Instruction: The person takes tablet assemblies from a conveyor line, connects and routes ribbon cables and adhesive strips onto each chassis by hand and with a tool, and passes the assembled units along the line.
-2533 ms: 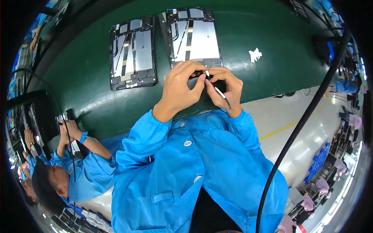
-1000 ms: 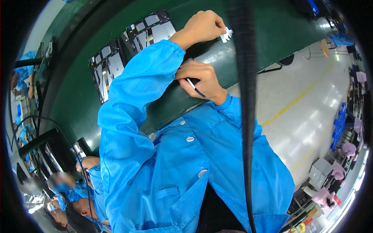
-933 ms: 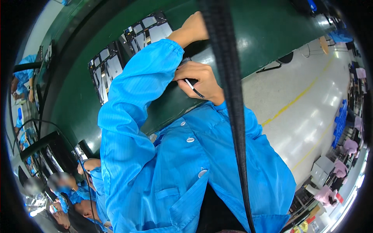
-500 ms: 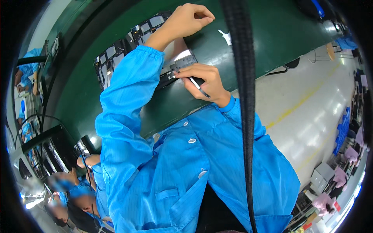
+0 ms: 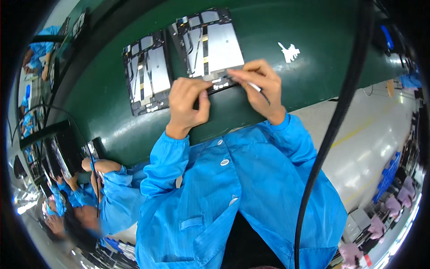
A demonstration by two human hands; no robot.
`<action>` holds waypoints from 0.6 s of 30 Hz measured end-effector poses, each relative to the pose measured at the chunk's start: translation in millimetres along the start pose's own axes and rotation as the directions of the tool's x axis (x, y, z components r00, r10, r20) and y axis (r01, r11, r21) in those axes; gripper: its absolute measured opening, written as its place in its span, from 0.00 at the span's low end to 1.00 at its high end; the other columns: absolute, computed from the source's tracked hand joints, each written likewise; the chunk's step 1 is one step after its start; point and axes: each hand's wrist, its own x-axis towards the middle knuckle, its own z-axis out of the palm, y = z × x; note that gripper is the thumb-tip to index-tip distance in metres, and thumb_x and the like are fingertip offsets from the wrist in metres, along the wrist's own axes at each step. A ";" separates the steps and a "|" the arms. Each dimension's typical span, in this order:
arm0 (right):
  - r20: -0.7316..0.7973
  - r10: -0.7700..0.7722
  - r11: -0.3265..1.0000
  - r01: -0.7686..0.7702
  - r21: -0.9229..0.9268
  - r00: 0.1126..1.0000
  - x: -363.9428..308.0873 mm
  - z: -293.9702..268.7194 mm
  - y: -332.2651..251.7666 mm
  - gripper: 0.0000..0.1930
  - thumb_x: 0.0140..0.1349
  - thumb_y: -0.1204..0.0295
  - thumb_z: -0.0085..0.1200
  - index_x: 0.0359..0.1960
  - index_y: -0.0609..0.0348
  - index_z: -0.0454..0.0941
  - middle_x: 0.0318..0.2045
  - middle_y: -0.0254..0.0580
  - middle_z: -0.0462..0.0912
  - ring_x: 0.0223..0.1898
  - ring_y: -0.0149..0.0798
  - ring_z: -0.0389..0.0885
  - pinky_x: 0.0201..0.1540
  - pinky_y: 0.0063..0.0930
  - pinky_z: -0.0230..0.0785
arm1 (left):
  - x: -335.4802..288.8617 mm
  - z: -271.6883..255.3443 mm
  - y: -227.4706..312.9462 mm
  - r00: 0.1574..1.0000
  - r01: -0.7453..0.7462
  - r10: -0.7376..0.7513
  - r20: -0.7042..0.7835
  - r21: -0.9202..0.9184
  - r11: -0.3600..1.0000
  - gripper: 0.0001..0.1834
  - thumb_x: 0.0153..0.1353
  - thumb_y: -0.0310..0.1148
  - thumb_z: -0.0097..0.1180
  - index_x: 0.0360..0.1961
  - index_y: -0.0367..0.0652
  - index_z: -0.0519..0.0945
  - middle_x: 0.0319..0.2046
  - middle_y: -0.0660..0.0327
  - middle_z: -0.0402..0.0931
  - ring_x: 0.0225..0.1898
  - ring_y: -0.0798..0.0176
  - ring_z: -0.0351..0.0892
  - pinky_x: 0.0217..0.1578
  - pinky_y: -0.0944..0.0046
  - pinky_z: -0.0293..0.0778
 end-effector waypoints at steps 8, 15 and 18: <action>0.202 0.171 0.981 -0.186 0.061 0.964 57.1 3.3 35.9 0.11 0.69 0.76 0.73 0.52 0.60 0.95 0.42 0.39 0.93 0.37 0.29 0.85 0.42 0.27 0.77 | -5.9 23.6 -2.7 0.992 -0.069 0.051 0.113 0.160 0.985 0.20 0.54 0.24 0.68 0.49 0.46 0.92 0.41 0.61 0.84 0.41 0.54 0.80 0.44 0.53 0.72; 0.185 0.265 0.955 -0.284 0.084 0.946 64.7 12.1 53.8 0.13 0.67 0.70 0.78 0.50 0.62 0.95 0.40 0.32 0.91 0.33 0.22 0.76 0.36 0.21 0.66 | -4.5 26.9 -4.5 0.994 -0.064 0.050 0.095 0.151 0.986 0.20 0.54 0.24 0.68 0.50 0.46 0.92 0.41 0.60 0.83 0.43 0.53 0.80 0.47 0.51 0.72; 0.142 0.263 0.963 -0.268 0.016 0.954 68.1 14.1 51.4 0.12 0.65 0.69 0.79 0.47 0.60 0.96 0.38 0.33 0.91 0.35 0.25 0.78 0.39 0.24 0.69 | 0.7 27.9 -3.7 0.997 -0.037 0.024 0.068 0.190 0.981 0.21 0.55 0.24 0.68 0.53 0.46 0.92 0.46 0.58 0.83 0.49 0.50 0.80 0.52 0.49 0.73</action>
